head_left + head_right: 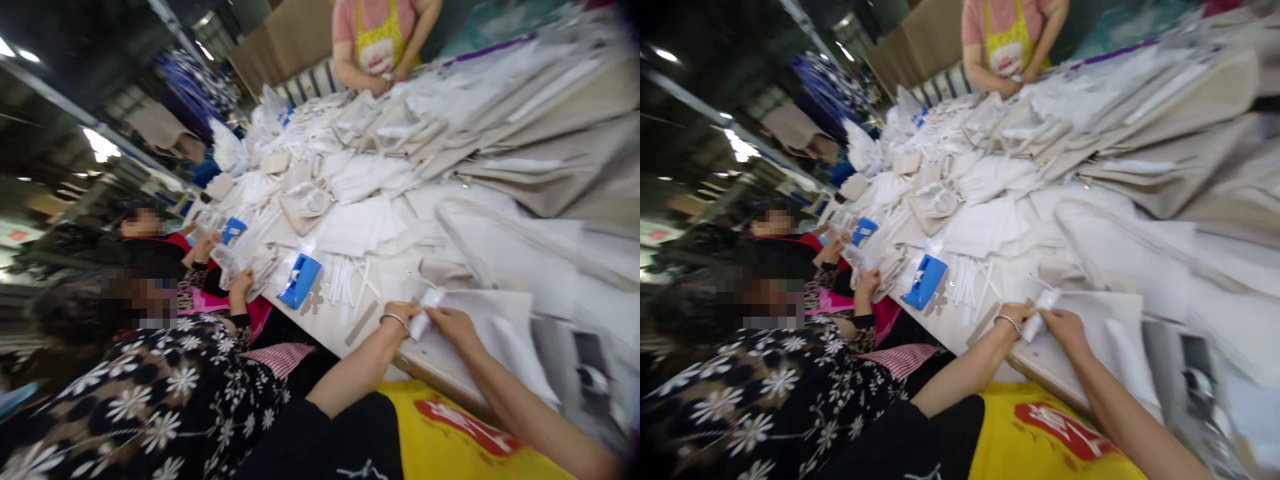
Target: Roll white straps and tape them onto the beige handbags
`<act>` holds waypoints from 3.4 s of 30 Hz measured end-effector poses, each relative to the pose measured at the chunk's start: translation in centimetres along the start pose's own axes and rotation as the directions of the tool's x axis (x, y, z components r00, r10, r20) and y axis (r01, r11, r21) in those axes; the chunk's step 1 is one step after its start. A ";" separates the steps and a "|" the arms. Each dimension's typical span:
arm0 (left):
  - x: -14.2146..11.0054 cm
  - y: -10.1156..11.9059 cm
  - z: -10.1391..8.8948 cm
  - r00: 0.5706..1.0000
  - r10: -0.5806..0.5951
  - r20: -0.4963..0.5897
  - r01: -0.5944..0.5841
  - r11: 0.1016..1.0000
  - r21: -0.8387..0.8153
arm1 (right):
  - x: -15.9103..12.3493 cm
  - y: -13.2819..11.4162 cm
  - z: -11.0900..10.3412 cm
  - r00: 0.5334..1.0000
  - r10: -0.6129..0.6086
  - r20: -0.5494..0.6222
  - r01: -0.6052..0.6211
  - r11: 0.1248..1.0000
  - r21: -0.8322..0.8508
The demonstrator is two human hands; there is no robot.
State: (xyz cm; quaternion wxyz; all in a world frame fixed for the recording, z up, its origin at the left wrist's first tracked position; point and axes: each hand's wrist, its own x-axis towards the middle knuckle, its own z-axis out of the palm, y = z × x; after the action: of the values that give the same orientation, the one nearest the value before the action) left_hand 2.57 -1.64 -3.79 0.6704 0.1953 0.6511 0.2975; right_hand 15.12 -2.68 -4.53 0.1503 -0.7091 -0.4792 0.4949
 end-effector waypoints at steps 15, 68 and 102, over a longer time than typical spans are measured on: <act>-1.8 0.5 0.8 0.607 0.719 0.337 -0.400 -0.089 0.912 | 1.2 0.4 0.7 0.994 0.037 -0.100 -0.017 0.981 0.195; -2.1 1.2 0.4 0.756 0.531 0.382 -0.590 0.300 0.750 | 0.6 0.6 -0.3 0.992 -0.031 0.120 -0.072 0.648 0.758; 2.9 0.5 0.1 0.969 0.070 0.236 -0.133 0.956 0.263 | -11.5 18.9 -14.4 0.913 0.093 -0.397 -0.178 0.967 -0.182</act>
State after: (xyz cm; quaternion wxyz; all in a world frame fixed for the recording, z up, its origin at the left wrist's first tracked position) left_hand 2.56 0.71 -5.64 0.6893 0.3526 0.5957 0.2138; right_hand 36.71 -17.77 -4.41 0.1295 -0.8362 -0.4400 0.3005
